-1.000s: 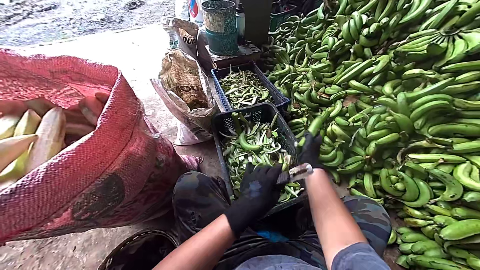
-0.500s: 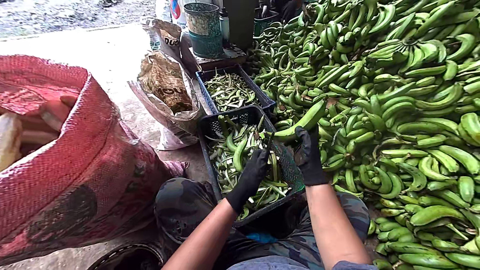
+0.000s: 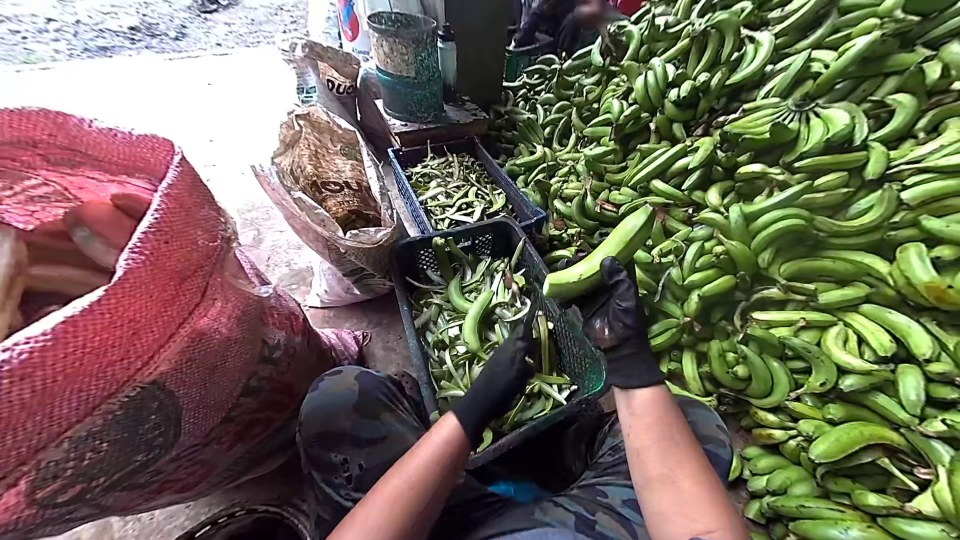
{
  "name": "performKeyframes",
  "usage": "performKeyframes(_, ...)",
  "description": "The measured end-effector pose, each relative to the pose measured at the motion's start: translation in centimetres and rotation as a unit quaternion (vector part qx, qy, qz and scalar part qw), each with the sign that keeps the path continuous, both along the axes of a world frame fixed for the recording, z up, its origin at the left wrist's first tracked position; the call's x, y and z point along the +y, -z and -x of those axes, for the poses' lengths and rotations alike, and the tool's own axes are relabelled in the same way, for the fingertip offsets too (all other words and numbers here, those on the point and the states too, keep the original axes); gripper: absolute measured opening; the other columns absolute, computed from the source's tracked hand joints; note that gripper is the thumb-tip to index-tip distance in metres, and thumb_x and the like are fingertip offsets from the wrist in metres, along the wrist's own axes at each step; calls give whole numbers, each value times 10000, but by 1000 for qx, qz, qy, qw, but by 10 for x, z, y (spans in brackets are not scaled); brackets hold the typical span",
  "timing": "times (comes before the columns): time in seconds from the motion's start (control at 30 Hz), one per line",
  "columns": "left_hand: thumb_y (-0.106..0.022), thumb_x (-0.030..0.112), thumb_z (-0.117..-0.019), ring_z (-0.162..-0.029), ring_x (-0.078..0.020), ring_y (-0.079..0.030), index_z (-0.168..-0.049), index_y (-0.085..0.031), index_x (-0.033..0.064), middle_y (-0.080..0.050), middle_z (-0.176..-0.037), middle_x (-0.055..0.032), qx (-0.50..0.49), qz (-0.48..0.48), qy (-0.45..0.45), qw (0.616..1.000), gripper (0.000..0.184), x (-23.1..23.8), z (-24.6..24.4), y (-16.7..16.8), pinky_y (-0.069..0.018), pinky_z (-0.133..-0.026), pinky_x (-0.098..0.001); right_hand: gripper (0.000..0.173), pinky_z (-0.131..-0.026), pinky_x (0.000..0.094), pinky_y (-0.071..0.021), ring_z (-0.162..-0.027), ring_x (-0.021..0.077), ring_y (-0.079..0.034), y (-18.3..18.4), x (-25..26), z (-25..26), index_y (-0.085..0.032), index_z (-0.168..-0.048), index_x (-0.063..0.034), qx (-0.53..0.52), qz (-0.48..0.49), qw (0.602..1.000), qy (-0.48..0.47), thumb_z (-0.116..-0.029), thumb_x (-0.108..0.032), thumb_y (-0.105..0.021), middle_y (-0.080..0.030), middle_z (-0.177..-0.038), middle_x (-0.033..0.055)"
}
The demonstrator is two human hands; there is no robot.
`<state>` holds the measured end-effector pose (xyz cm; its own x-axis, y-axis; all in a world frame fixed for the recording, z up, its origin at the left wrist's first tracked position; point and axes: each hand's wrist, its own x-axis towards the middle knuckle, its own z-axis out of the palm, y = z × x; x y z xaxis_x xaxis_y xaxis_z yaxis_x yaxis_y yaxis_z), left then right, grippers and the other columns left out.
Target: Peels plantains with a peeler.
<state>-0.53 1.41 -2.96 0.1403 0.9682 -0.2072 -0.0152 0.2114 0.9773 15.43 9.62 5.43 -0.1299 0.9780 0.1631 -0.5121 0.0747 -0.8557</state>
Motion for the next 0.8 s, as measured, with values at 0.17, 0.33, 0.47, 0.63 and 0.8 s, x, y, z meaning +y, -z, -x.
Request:
performKeyframes(0.17,-430,536,-1055,-823,-112,-641,-1358,-579,156,-673,-989,-25,94,-119,-27,988,508,1,20,-46,-555,-754,-341,398,-708,337,-595,-855,135,-678,-6,13,-7,-552,-1314,-226,-19,27,999,2,-1043,-505,-469,-679,-1030,13)
performKeyframes(0.33,-499,558,-1019,-929,-166,-672,-1345,-642,216,-690,-1059,-25,334,-342,-5,879,494,11,33,-76,-569,-808,-443,471,-684,310,-574,-801,89,-646,7,25,-4,-571,-1272,-235,-93,73,993,13,-1061,-578,-326,-663,-971,-22)
performKeyframes(0.47,-516,525,-1019,-879,-218,-670,-1340,-646,207,-681,-1017,-57,384,-363,-10,849,470,19,33,-70,-557,-743,-456,460,-679,318,-570,-796,85,-644,18,20,6,-584,-1204,-247,-59,79,995,-20,-1041,-611,-355,-661,-941,-32)
performKeyframes(0.63,-678,344,-959,-909,-362,-680,-1333,-646,129,-679,-1033,-180,418,-343,-109,834,433,41,44,-67,-559,-762,-560,652,-655,352,-581,-756,127,-654,44,2,25,-577,-1220,-181,-89,70,992,-56,-908,-748,-496,-672,-900,5)
performKeyframes(0.8,-556,409,-1036,-1048,-353,-667,-1375,-592,81,-664,-1177,-198,364,-267,-212,867,472,56,68,-80,-529,-901,-575,561,-557,355,-589,-618,176,-654,59,-16,24,-567,-1177,-110,-89,99,988,-77,-1052,-582,-292,-665,-784,69)
